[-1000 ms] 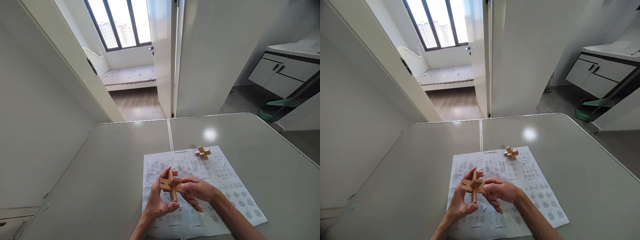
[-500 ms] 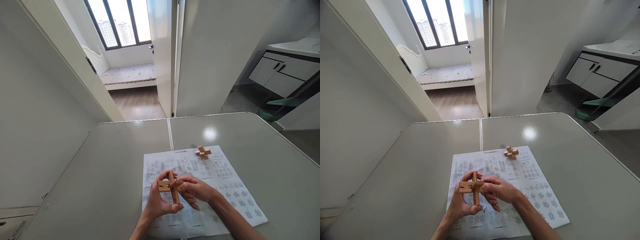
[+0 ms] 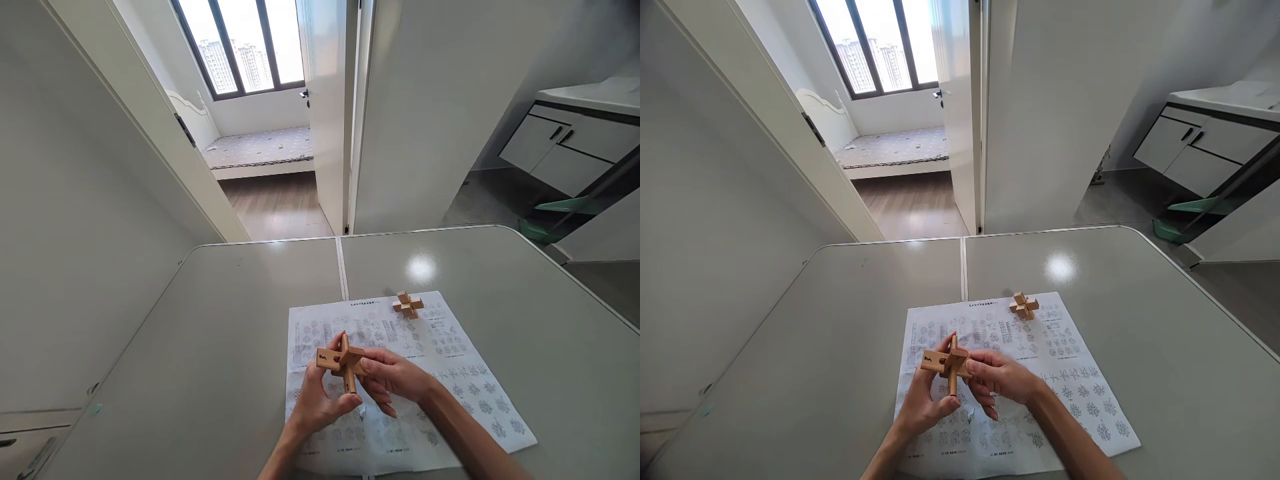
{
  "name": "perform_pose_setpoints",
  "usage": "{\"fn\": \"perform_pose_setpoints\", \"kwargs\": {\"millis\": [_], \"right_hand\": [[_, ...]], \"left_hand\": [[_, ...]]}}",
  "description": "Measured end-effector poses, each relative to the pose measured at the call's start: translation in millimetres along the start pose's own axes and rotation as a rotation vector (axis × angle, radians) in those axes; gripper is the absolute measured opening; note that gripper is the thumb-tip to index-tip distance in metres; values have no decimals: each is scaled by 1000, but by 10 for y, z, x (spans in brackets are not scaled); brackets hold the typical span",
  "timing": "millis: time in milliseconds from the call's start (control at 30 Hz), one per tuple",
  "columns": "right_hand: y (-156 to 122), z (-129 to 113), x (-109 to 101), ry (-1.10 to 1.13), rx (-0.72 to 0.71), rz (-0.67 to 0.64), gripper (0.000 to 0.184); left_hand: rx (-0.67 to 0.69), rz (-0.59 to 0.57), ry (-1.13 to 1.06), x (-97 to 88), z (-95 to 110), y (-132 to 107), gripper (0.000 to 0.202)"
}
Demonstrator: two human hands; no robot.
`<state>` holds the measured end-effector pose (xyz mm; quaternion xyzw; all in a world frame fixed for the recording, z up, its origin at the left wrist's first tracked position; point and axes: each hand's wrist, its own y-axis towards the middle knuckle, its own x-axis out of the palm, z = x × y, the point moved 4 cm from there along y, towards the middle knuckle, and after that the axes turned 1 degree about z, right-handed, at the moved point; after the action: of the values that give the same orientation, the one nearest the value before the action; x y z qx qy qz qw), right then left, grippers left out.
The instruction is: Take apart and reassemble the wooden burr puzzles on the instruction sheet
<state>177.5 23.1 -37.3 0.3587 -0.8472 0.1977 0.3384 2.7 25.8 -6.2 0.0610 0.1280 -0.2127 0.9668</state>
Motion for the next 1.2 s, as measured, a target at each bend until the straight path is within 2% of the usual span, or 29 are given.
{"fn": "perform_pose_setpoints", "kwargs": {"millis": [133,300,400,533,600,733,867,1200], "right_hand": [[-2,-41,0,6,-20,43,47],[3,-73,5,-23,-29,76,39],[10,-64,-7,-40,-29,100,39],[20,-54,-12,-33,-35,100,38],[22,-61,-4,-36,-33,96,38],[17,-96,15,-34,-32,104,38],[17,-104,10,-24,-38,114,38],[35,-108,0,-31,-85,173,37]], "left_hand": [[-9,-8,-10,-3,49,43,80],[-38,22,-67,-9,140,100,85],[-45,75,-110,-24,168,111,78],[-73,140,-173,-45,128,112,70],[-83,141,-208,-46,86,117,69],[-96,159,-268,-58,3,130,53],[-129,122,-317,-40,-46,125,46],[-138,176,-326,-63,-56,114,35]]}}
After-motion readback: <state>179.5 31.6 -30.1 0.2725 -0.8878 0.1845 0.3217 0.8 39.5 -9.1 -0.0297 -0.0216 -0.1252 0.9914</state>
